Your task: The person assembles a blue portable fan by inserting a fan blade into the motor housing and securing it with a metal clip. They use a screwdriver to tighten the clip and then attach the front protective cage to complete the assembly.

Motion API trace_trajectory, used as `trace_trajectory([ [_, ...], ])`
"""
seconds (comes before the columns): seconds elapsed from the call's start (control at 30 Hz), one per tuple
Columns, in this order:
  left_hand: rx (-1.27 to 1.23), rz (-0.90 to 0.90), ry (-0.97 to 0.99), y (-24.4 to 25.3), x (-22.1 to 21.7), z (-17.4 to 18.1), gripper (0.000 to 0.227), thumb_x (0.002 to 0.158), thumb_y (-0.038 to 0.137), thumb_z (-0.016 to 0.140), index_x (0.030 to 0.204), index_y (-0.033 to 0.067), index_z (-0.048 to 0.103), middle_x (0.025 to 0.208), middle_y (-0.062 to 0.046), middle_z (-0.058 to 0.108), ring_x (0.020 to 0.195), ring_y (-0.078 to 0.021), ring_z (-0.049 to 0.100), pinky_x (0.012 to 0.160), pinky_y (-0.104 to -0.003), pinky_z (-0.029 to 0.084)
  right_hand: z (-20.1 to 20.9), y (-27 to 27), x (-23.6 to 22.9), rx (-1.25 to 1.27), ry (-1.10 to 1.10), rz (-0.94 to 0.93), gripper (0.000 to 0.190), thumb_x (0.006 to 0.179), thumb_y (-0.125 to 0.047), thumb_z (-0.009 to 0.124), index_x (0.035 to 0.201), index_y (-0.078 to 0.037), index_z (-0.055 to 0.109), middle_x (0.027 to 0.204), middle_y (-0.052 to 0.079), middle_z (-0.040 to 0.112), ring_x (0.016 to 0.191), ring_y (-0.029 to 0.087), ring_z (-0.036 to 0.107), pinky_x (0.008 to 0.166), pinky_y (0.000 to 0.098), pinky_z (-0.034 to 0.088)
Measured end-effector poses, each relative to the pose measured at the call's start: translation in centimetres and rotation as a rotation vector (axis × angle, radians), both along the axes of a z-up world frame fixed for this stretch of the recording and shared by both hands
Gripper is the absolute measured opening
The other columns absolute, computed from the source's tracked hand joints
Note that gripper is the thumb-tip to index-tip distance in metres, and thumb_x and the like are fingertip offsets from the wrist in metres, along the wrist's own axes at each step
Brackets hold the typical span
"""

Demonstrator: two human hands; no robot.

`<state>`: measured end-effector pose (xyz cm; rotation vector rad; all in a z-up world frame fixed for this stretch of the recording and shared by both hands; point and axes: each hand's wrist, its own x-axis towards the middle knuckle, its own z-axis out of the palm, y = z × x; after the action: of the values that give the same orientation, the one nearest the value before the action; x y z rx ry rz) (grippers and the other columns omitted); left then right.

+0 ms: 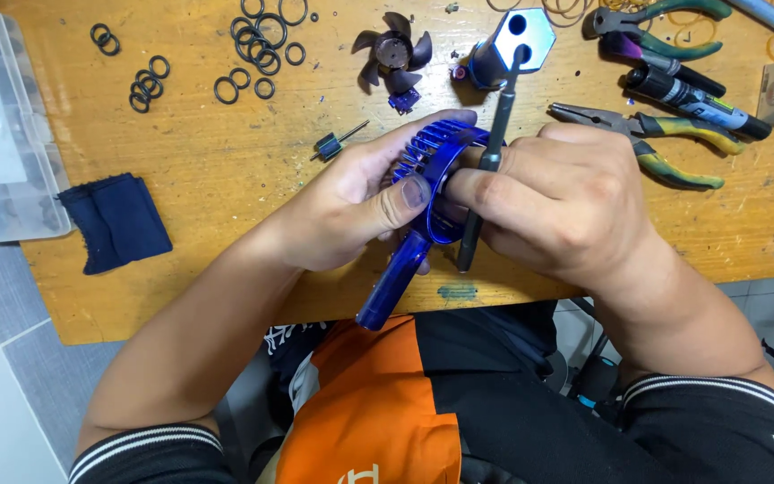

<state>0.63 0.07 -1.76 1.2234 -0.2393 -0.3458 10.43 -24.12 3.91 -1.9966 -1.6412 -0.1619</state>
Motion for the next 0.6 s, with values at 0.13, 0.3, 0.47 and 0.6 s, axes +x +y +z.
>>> trace_trajectory([
  [0.13, -0.076, -0.030, 0.190, 0.0, -0.2, 1.2, 0.087, 0.111, 0.049, 0.064, 0.180, 0.0067, 0.031, 0.160, -0.016, 0.061, 0.107, -0.0238, 0.080, 0.074, -0.042, 0.083, -0.5, 0.1, -0.1, 0.020, 0.003, 0.005, 0.023, 0.119, 0.008, 0.060, 0.113, -0.002, 0.079, 0.085, 0.008, 0.065, 0.065, 0.029, 0.053, 0.062, 0.0431, 0.043],
  [0.3, -0.090, -0.019, 0.216, -0.1, -0.3, 1.7, 0.092, 0.108, 0.051, 0.067, 0.180, 0.0058, 0.030, 0.162, -0.016, 0.061, 0.124, -0.0254, 0.076, 0.078, -0.045, 0.084, -0.8, 0.0, -0.2, 0.019, 0.010, -0.009, 0.021, 0.112, 0.012, 0.065, 0.108, -0.003, 0.078, 0.085, 0.008, 0.072, 0.064, 0.032, 0.057, 0.063, 0.0450, 0.045],
  [0.47, -0.039, -0.003, 0.113, 0.0, -0.3, 1.1, 0.087, 0.113, 0.052, 0.063, 0.179, 0.0037, 0.033, 0.164, -0.014, 0.060, 0.137, -0.0224, 0.064, 0.112, -0.043, 0.062, -1.2, -0.2, -0.7, 0.014, 0.004, -0.068, 0.016, 0.111, 0.010, 0.073, 0.108, -0.005, 0.078, 0.077, 0.006, 0.062, 0.060, 0.032, 0.052, 0.062, 0.0454, 0.045],
  [0.6, 0.025, 0.009, -0.002, 0.1, -0.2, 0.8, 0.081, 0.119, 0.052, 0.060, 0.178, 0.0004, 0.038, 0.174, -0.013, 0.057, 0.167, -0.0228, 0.052, 0.149, -0.041, 0.041, -1.6, -0.5, -0.8, -0.020, -0.001, -0.115, 0.013, 0.112, 0.005, 0.078, 0.110, -0.008, 0.077, 0.072, 0.005, 0.053, 0.058, 0.032, 0.048, 0.059, 0.0464, 0.043],
])
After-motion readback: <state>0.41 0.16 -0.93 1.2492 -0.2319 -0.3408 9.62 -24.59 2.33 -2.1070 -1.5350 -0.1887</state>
